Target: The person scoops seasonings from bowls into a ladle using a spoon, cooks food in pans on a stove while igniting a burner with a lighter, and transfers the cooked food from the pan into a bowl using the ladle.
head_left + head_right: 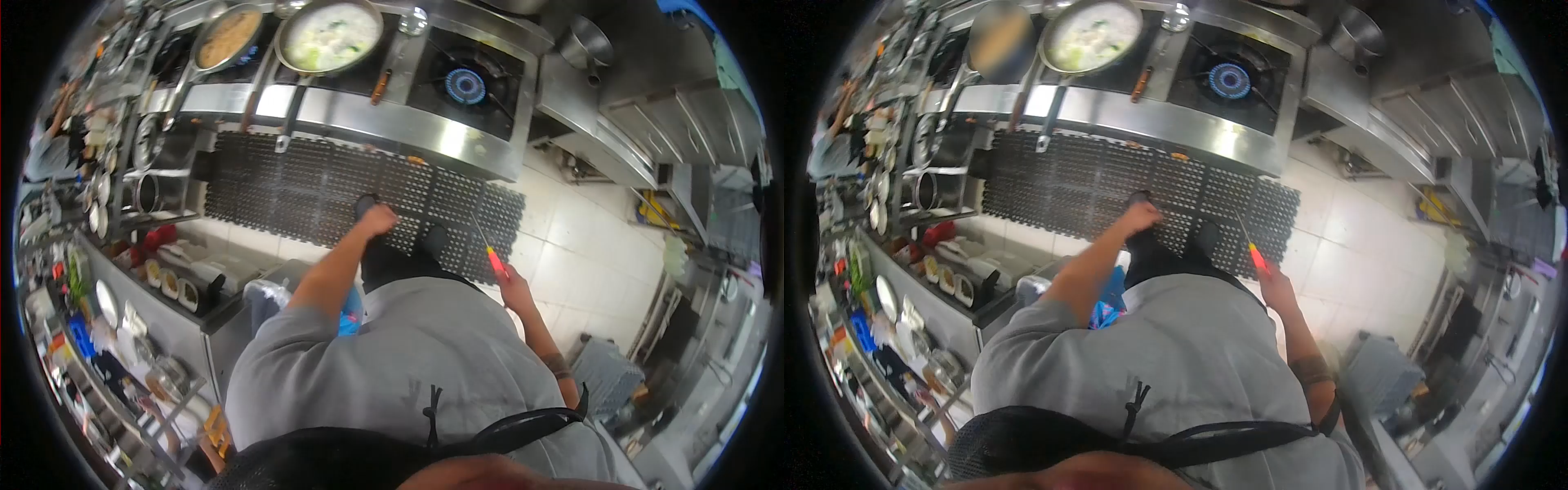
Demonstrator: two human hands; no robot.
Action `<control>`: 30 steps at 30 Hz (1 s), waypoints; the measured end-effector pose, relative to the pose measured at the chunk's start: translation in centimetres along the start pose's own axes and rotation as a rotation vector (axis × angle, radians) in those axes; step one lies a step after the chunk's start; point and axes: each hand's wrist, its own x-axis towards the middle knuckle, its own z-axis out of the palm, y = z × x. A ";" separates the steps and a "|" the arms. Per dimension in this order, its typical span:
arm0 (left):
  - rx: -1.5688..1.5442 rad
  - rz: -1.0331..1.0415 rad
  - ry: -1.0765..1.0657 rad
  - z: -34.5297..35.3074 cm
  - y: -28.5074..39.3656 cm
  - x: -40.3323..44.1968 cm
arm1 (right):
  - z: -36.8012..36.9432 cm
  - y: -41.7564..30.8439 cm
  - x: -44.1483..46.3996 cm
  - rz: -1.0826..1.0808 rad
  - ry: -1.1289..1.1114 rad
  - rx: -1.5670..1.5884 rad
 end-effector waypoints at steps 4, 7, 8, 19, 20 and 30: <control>-0.922 -0.104 -0.155 1.2 9.6 -10.3 | 0.8 -11.7 1.6 -0.428 -0.207 -0.035; -1.471 -0.051 -0.175 0.6 13.8 -16.4 | 3.6 -18.5 0.9 -0.796 -0.469 -0.069; -1.536 -0.087 -0.106 0.7 14.1 -17.9 | 5.7 -19.5 1.3 -0.920 -0.554 -0.096; -1.442 -0.269 1.744 2.8 -0.1 -43.0 | 11.5 -26.7 5.3 -0.956 -0.763 -0.595; -1.050 -0.501 1.940 4.4 -3.8 -46.7 | 11.5 -25.0 9.7 -0.986 -0.715 -0.667; 0.278 -1.501 2.399 6.1 -5.9 -86.7 | 9.2 -26.7 20.0 -0.691 -0.584 -1.195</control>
